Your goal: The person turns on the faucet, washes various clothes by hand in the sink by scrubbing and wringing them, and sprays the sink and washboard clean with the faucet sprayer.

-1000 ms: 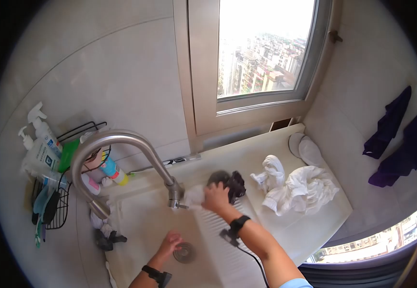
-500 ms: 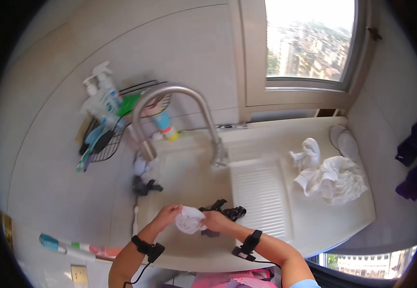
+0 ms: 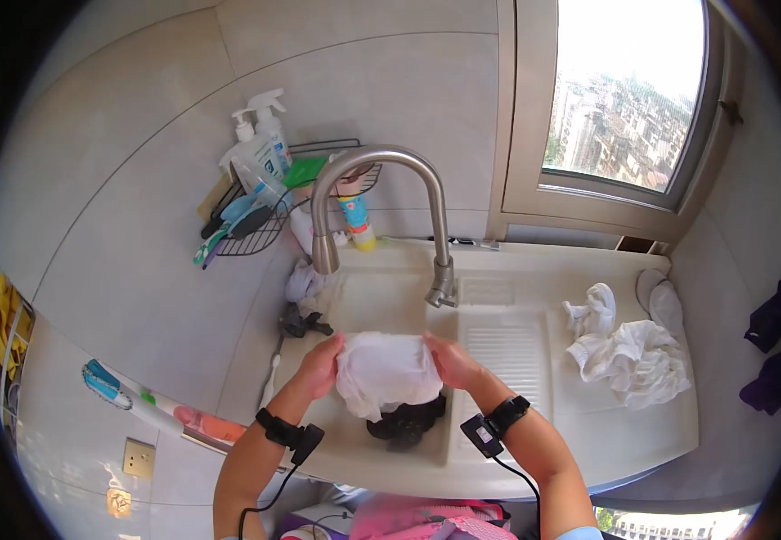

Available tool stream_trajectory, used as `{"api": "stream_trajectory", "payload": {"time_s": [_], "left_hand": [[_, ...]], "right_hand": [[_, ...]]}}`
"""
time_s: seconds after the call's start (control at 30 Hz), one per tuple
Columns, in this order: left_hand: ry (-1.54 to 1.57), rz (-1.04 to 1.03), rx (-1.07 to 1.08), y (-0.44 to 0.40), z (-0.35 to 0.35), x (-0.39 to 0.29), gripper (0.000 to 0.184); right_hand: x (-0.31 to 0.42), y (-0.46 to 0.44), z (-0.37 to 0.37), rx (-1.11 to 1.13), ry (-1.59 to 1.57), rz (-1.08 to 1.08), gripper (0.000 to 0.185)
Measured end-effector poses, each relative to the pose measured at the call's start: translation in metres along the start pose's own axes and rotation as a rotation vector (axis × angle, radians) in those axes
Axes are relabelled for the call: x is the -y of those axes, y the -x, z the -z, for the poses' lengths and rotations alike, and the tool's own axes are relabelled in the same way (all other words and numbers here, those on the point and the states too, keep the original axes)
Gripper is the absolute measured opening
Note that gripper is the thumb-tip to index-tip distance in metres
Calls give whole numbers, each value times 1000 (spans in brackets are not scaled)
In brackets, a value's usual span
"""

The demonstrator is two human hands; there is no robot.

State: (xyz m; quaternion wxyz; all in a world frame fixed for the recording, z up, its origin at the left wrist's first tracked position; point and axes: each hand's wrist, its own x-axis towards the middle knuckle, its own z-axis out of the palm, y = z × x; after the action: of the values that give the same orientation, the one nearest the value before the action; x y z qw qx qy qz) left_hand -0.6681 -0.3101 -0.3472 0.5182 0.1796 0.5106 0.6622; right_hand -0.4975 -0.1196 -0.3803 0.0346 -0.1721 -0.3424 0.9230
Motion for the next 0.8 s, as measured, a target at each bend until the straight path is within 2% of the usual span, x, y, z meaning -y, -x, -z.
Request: {"api": "stream_trajectory", "payload": {"time_s": [0.07, 0.13, 0.17, 0.27, 0.37, 0.4, 0.5, 0.53, 0.63, 0.77, 0.8], "left_hand": [[-25, 2, -8, 0, 0, -3, 46], [-61, 27, -10, 1, 3, -4, 46], [-67, 26, -7, 3, 0, -7, 40], [-79, 1, -3, 12, -19, -22, 29], [-50, -66, -17, 9, -20, -31, 27], [-16, -86, -30, 3, -6, -34, 27], [37, -104, -68, 7, -6, -50, 26], [23, -91, -92, 8, -6, -52, 26], [-24, -71, -158, 2, 0, -49, 27], [-172, -22, -230, -10, 18, -43, 27], [-408, -69, -267, -15, 20, -39, 27]], "right_hand": [[1, 1, 6, -84, 101, 18, 35], [8, 10, 10, 29, 341, 61, 41], [16, 16, 7, 87, 460, 83, 45], [47, 42, -13, 98, 1589, 5, 57], [52, 43, -7, 67, 1842, -346, 61], [57, 49, -5, 29, 1776, -347, 56], [44, 38, 59, -189, 1047, -110, 44], [42, 31, 74, -64, 771, -52, 34], [57, 47, 29, -40, 433, 14, 37], [66, 49, 3, 11, 232, 85, 30], [69, 49, -2, 45, 199, 106, 31]]}}
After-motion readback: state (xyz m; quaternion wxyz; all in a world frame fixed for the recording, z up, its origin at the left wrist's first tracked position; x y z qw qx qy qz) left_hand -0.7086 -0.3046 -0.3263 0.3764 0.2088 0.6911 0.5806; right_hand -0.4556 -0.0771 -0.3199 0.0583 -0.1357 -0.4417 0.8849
